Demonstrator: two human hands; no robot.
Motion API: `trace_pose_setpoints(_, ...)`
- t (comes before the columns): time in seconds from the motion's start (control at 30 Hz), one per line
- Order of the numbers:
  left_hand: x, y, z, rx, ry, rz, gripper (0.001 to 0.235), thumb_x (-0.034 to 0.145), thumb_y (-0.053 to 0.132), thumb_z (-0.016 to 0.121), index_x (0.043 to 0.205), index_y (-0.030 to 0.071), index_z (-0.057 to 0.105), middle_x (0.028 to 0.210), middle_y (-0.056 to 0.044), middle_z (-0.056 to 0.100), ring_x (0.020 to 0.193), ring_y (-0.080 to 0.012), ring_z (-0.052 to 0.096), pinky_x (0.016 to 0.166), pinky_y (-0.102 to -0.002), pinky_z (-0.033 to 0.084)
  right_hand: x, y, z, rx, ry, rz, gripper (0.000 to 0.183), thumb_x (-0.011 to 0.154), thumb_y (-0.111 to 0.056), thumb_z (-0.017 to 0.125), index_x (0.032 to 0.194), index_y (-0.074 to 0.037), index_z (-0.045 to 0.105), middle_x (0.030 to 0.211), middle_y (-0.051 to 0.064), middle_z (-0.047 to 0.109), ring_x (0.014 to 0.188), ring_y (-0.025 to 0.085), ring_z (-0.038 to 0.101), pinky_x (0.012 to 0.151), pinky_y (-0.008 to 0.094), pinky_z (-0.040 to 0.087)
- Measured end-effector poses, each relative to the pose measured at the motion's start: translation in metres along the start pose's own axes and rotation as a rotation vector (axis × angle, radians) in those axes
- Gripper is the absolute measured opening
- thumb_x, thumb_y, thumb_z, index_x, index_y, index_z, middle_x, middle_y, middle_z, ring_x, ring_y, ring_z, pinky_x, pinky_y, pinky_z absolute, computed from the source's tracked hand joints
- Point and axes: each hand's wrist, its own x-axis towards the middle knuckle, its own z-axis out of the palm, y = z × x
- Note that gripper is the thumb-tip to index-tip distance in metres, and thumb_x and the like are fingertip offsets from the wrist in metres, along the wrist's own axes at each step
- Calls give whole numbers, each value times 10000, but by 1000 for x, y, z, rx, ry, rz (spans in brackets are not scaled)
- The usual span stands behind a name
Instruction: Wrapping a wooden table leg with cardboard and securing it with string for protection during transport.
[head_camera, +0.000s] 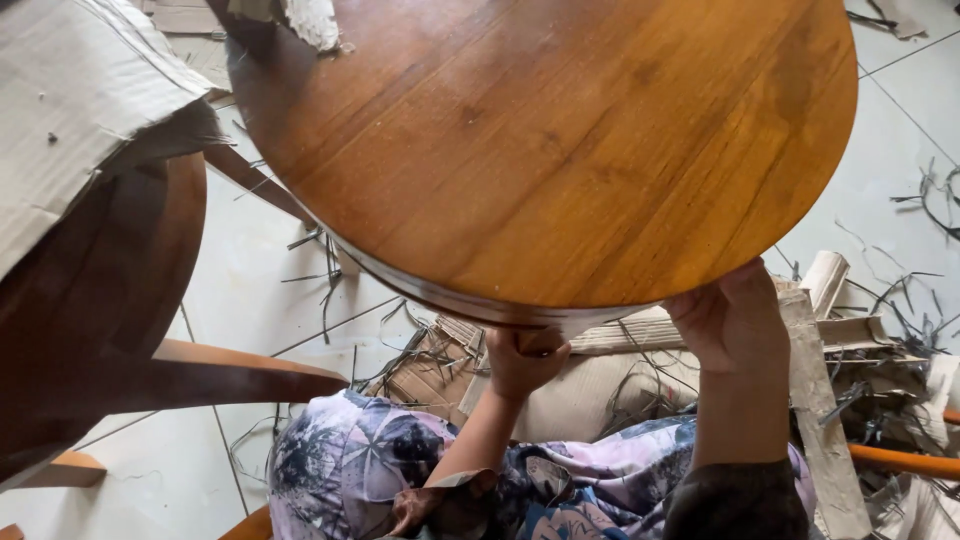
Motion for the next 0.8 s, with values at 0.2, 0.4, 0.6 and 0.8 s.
trace_pose_setpoints(0.2, -6, -12, -1, 60, -21, -76, 457, 584, 234, 814, 909, 19, 576, 652, -29, 568, 553, -193, 607, 476, -341, 502, -10, -4, 17, -70, 162, -40, 570, 903, -309, 871, 1366, -84, 629, 1300, 64, 723, 1152, 281, 719, 794, 406, 677)
trace_pose_setpoints(0.4, 21, 1, -6, -28, -166, -208, 753, 623, 216, 784, 1308, 9, 551, 777, -45, 655, 597, -195, 626, 480, -331, 538, -3, -9, 13, -174, 151, -71, 526, 1004, -319, 739, 1350, 49, 591, 1068, 185, 772, 911, 293, 783, 797, 404, 693)
trace_pose_setpoints(0.6, 59, 21, -9, -88, -209, -414, 404, 592, 158, 754, 792, 126, 404, 670, 53, 307, 560, -118, 270, 465, -304, 229, 27, -12, 36, -157, 158, -49, 543, 954, -384, 778, 1354, -43, 642, 1255, 82, 743, 1099, 260, 734, 818, 391, 661)
trace_pose_setpoints(0.8, 85, 28, -6, -227, -38, -474, 368, 477, 86, 754, 728, 138, 490, 548, -138, 439, 469, -269, 471, 498, -343, 419, 40, -4, 48, -480, 200, -73, 334, 963, -343, 685, 1165, -103, 571, 1062, 99, 727, 969, 291, 773, 822, 491, 687)
